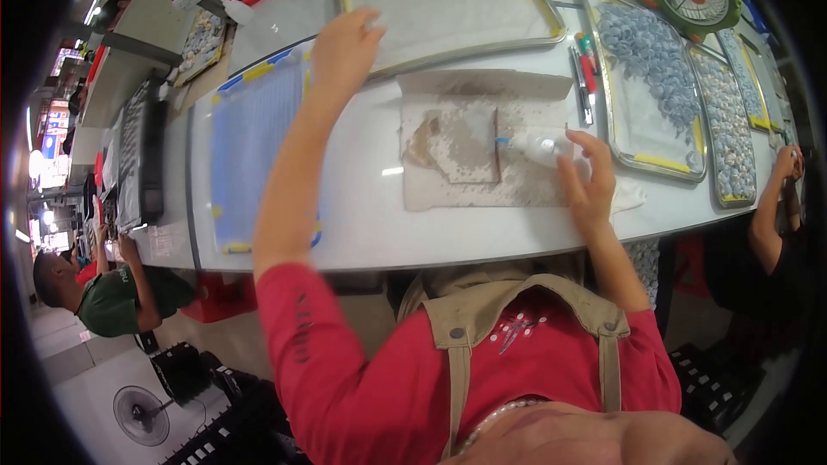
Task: The person applies glue from a glue bottle to small plastic components and then assembles them by hand.
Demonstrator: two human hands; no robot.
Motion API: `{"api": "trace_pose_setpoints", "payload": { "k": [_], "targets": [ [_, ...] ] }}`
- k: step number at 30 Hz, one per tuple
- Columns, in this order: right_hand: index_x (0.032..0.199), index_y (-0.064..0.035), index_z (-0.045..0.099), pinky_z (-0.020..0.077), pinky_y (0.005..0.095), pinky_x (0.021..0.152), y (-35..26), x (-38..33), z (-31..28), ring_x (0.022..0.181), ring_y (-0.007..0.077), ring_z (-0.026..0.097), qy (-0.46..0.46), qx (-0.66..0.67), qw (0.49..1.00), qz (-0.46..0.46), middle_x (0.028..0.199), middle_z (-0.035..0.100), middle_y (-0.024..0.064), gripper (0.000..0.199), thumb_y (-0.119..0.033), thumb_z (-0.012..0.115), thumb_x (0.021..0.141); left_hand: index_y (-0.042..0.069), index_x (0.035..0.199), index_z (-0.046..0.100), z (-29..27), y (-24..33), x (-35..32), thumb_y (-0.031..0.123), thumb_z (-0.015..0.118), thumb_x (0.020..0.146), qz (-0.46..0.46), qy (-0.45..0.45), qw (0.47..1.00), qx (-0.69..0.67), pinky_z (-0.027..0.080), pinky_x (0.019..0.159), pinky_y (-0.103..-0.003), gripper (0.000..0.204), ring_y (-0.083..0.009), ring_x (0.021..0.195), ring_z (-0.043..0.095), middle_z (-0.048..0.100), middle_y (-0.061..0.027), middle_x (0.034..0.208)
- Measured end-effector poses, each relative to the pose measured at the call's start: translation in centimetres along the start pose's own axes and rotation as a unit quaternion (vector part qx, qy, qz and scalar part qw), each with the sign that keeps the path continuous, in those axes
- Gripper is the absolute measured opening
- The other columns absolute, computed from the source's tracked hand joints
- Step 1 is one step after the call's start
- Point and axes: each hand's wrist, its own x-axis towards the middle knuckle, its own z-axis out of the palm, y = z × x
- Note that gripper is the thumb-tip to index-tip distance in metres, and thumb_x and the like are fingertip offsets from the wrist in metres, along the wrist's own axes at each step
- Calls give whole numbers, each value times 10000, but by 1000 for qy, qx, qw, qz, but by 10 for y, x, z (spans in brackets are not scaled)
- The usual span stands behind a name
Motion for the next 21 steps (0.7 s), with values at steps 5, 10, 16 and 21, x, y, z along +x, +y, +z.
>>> {"api": "trace_pose_setpoints", "payload": {
  "k": [5, 10, 16, 21],
  "targets": [
    [1096, -28, 550, 407, 338, 863, 1, 2, 1, 993, 293, 523, -32, 4, 999, 37, 1050, 559, 155, 336, -89, 632, 776, 135, 1107, 576, 118, 3, 110, 268, 598, 777, -52, -11, 998, 35, 448, 810, -448, 357, -351, 954, 557, 597, -182, 1000],
    [1101, -33, 550, 416, 350, 848, 4, 4, -1, 980, 308, 521, -24, -34, 999, 26, 1055, 555, 159, 345, -101, 632, 773, 129, 954, 638, 144, -2, 138, 208, 592, 781, -34, -115, 987, 105, 459, 787, -451, 196, -352, 939, 564, 598, -183, 960],
    [1086, -43, 555, 422, 337, 808, 4, 4, -4, 923, 279, 532, -54, -30, 998, 19, 1001, 562, 143, 364, -102, 666, 744, 42, 983, 616, 77, 41, 101, 138, 675, 718, -71, -31, 972, -220, 479, 685, -317, 288, -214, 765, 602, 608, -126, 899],
    [1022, -33, 561, 452, 284, 720, 1, 0, -7, 843, 189, 555, -122, -25, 990, 62, 916, 588, 98, 358, -140, 716, 717, -28, 1080, 551, -19, 102, -22, 52, 617, 784, -147, -129, 865, -461, 471, 653, -225, 314, -117, 737, 583, 576, -58, 900]
  ]
}}
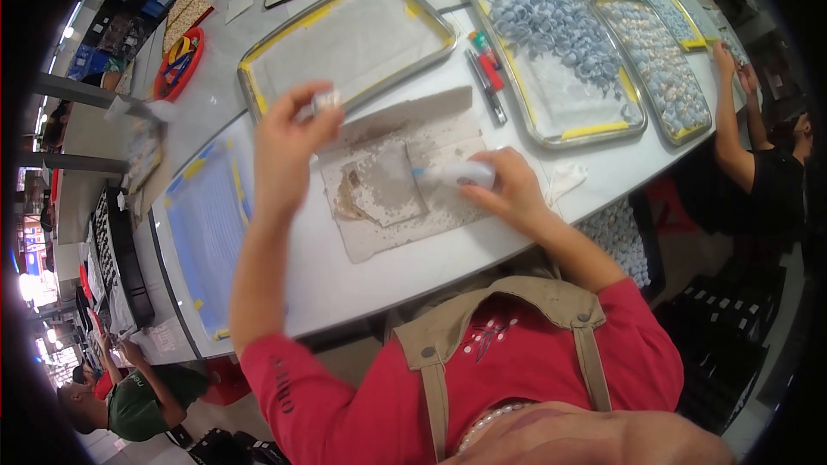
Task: The person applies glue from a glue bottle to small plastic components and then assembles them by hand.
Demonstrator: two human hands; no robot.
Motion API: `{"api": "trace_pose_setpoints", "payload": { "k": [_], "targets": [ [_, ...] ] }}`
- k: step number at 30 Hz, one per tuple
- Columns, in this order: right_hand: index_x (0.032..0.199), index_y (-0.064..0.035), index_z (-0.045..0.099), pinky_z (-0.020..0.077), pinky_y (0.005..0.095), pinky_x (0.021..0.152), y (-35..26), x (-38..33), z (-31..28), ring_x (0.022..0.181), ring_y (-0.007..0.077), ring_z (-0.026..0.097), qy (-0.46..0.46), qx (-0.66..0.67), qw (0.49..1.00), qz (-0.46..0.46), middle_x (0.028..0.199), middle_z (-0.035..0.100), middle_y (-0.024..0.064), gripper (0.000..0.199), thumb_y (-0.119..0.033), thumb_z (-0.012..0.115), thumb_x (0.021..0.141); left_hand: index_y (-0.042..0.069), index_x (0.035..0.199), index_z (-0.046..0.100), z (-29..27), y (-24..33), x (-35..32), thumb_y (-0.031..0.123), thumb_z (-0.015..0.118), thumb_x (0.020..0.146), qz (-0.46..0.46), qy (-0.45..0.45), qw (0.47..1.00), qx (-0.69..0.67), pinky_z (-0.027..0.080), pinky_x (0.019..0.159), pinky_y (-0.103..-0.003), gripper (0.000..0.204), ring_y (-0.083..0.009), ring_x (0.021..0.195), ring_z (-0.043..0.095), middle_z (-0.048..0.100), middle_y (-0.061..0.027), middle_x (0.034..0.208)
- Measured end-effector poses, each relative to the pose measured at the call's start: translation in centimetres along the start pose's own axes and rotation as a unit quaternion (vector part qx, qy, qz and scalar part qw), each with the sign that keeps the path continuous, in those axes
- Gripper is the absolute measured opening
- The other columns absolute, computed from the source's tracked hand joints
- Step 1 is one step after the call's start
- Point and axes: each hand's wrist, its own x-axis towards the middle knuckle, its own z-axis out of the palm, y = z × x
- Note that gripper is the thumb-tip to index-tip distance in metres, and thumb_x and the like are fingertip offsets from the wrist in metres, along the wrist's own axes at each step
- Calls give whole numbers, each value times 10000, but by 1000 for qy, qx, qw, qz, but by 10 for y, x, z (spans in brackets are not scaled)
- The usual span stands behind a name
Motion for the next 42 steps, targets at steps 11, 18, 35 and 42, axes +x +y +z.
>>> {"api": "trace_pose_setpoints", "payload": {
  "k": [11, 18, 35, 42],
  "targets": [
    [1000, -46, 506, 402, 180, 689, -8, -25, -11, 808, 41, 482, 76, 410, 895, 157, 879, 545, -11, 206, -185, 581, 869, -31, 1188, 484, 101, -37, -162, 1, 549, 839, -229, -24, 900, -370, 462, 760, -237, 356, -179, 927, 583, 545, -127, 1133],
    [1001, -32, 496, 388, 166, 700, -20, -57, -35, 803, 39, 478, 33, 356, 932, 58, 876, 531, -7, 213, -210, 547, 895, -24, 1164, 484, 111, -46, -176, -31, 548, 835, -175, -9, 917, -358, 447, 778, -232, 335, -144, 915, 564, 554, -98, 1051],
    [758, -26, 617, 385, 287, 655, -48, -55, -54, 736, 207, 441, 53, -9, 995, -90, 691, 487, 56, 345, -201, 822, 542, -23, 1136, 494, 113, -43, -179, -32, 617, 795, -164, -3, 926, -340, 449, 756, -207, 363, -93, 860, 541, 577, -65, 963],
    [742, -31, 618, 389, 286, 637, -50, -53, -52, 715, 205, 447, 52, -24, 994, -94, 678, 498, 56, 341, -209, 821, 534, -23, 1140, 491, 112, -44, -179, -27, 618, 796, -163, -2, 927, -338, 452, 740, -198, 366, -91, 840, 550, 582, -67, 958]
  ]
}}
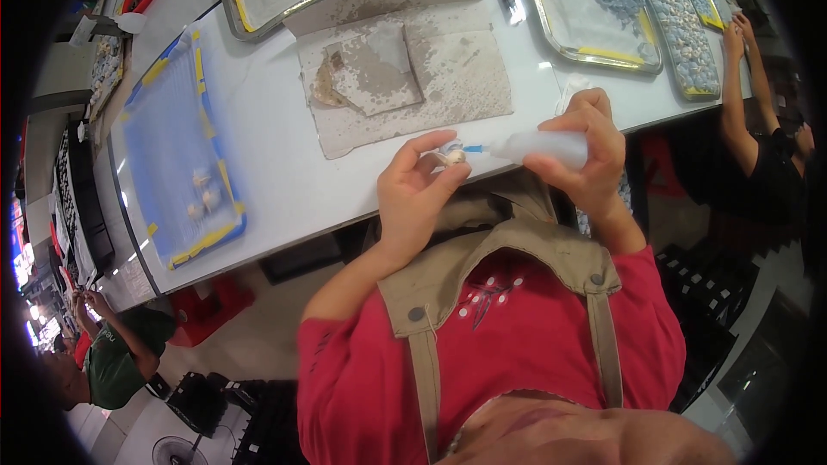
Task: The person applies glue from a glue bottle to small plastic components and then assembles them by hand.
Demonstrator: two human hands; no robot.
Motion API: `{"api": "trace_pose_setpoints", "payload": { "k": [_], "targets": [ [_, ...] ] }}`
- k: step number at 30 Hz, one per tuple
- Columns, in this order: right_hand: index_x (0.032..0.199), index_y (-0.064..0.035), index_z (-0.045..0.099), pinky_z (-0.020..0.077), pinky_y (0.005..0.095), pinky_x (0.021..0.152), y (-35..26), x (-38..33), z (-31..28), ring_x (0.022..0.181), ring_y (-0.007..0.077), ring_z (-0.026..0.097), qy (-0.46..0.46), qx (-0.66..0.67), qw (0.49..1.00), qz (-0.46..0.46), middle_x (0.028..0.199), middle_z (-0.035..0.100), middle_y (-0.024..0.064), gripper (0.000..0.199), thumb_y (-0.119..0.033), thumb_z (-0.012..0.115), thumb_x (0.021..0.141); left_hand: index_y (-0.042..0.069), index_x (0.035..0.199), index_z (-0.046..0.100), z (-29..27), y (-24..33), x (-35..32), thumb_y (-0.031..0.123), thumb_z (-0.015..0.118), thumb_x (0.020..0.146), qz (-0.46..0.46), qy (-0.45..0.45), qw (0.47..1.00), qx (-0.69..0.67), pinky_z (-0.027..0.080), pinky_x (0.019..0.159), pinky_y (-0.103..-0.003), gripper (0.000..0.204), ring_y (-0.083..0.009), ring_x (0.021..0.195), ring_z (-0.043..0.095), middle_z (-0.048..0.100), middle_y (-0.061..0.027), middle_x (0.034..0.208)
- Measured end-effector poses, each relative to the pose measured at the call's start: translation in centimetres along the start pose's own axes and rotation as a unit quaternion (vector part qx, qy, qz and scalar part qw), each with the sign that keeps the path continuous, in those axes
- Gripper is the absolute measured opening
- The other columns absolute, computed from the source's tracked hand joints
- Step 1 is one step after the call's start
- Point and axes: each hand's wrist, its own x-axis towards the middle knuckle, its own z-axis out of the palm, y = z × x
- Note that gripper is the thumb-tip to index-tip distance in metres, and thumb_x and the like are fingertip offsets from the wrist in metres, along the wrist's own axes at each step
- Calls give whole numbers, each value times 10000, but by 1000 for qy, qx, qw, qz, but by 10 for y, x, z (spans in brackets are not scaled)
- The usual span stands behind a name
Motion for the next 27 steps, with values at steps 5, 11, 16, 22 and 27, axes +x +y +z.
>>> {"api": "trace_pose_setpoints", "payload": {
  "k": [5, 11, 16, 22, 27],
  "targets": [
    [737, -31, 618, 380, 283, 636, 1, 0, 0, 714, 201, 440, 3, 1, 1000, 4, 671, 492, 49, 327, -198, 817, 539, -21, 1132, 488, -1, 0, 0, -18, 617, 801, -9, -1, 1000, -7, 459, 752, -206, 355, -109, 849, 566, 578, -74, 971],
    [735, -30, 617, 365, 277, 638, 3, -1, -2, 715, 194, 422, 10, 18, 1000, 11, 670, 481, 41, 299, -169, 811, 553, -16, 1117, 472, -3, -2, 2, -15, 607, 807, -9, 10, 1000, -23, 466, 778, -233, 338, -167, 891, 594, 558, -111, 1050],
    [734, -30, 618, 367, 280, 636, 3, -1, -2, 714, 196, 420, 10, 13, 1000, 4, 666, 483, 42, 300, -170, 812, 552, -16, 1113, 472, -2, -4, 3, -7, 614, 804, -7, 6, 1000, -28, 469, 773, -238, 340, -169, 881, 595, 564, -115, 1039],
    [734, -27, 618, 369, 283, 637, 4, -1, -1, 711, 198, 429, -4, -6, 1000, 16, 663, 486, 45, 307, -177, 813, 549, -17, 1113, 473, -2, -3, 3, -3, 616, 804, -5, 9, 1000, -30, 470, 767, -238, 341, -172, 873, 595, 568, -117, 1033],
    [746, -20, 614, 376, 282, 640, 9, -2, -1, 710, 191, 440, 6, 16, 1000, 25, 698, 502, 51, 296, -169, 800, 570, -17, 1119, 472, -4, -3, 3, 7, 613, 809, -9, 13, 1000, -25, 475, 763, -237, 341, -176, 873, 594, 568, -130, 1051]
  ]
}}
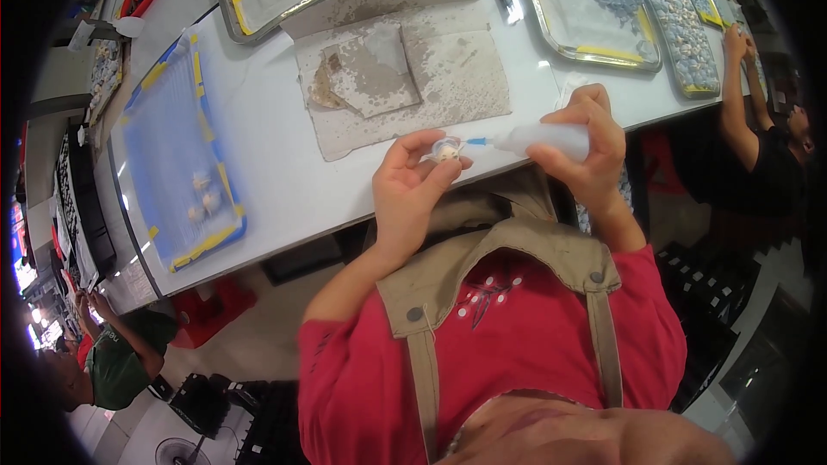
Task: The person applies glue from a glue bottle to small plastic components and then assembles them by hand.
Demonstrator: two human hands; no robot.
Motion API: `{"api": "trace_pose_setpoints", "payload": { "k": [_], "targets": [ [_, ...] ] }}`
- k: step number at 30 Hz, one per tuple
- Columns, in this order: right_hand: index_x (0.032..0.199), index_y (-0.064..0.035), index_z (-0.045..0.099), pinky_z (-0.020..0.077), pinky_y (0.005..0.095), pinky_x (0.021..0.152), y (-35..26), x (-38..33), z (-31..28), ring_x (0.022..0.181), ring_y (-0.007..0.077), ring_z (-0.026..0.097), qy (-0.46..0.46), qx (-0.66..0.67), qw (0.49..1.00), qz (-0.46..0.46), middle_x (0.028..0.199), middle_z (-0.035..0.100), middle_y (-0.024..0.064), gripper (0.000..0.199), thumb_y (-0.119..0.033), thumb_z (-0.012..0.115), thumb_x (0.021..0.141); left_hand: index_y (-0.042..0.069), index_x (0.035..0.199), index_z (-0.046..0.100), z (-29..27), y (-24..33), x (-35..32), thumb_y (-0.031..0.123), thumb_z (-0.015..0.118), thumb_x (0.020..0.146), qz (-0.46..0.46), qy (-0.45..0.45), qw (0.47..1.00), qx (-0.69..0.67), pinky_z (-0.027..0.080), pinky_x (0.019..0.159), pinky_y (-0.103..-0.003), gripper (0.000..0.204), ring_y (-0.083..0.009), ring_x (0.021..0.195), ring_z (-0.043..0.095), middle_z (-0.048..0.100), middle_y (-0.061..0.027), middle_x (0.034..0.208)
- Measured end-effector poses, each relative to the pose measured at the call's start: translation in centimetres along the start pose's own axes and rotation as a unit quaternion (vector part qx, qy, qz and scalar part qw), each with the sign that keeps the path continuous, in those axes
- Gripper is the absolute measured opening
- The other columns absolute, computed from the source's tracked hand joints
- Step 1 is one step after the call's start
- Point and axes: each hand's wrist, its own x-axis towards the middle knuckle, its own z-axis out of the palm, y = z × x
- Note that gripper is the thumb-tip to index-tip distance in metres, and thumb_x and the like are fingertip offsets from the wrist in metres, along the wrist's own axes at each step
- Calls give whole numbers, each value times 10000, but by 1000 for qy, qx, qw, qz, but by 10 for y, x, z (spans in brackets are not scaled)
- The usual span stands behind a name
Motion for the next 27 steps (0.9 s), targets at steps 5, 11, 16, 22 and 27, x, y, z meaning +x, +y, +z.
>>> {"api": "trace_pose_setpoints", "payload": {
  "k": [5, 11, 16, 22, 27],
  "targets": [
    [836, -7, 598, 412, 270, 659, 16, 12, 20, 739, 154, 507, 63, 59, 996, 33, 761, 539, 55, 245, -130, 740, 679, -10, 1138, 462, -5, 0, 2, 16, 579, 834, -43, 9, 998, -48, 484, 758, -235, 326, -185, 884, 590, 562, -148, 1076],
    [872, -10, 606, 446, 262, 687, 38, 41, 71, 749, 150, 573, 47, 224, 950, 214, 811, 606, 76, 176, -178, 619, 820, 1, 1126, 463, -10, 2, 1, -26, 566, 822, -54, 14, 994, -98, 474, 760, -245, 321, -194, 924, 588, 546, -135, 1100],
    [934, -33, 605, 440, 254, 699, 53, 47, 71, 764, 146, 567, 6, 21, 995, 97, 839, 601, 73, 166, -173, 591, 845, 1, 1116, 466, -10, 8, -2, -36, 581, 804, 27, -38, 998, -43, 475, 754, -239, 334, -197, 911, 585, 539, -156, 1125],
    [963, -29, 607, 450, 299, 746, 129, 78, -2, 825, 230, 583, 208, -168, 963, 42, 911, 619, 114, 205, -169, 599, 813, 7, 1110, 471, -8, 9, 1, -24, 601, 792, 12, -39, 999, -34, 475, 734, -225, 345, -189, 892, 583, 547, -153, 1114],
    [1025, -39, 589, 420, 401, 818, 197, 106, -53, 904, 314, 559, 255, -289, 912, 136, 1028, 599, 150, 303, -124, 617, 735, 5, 1105, 477, -1, 5, 3, -50, 579, 802, -1, -51, 998, -24, 471, 776, -262, 324, -193, 914, 586, 543, -137, 1117]
  ]
}}
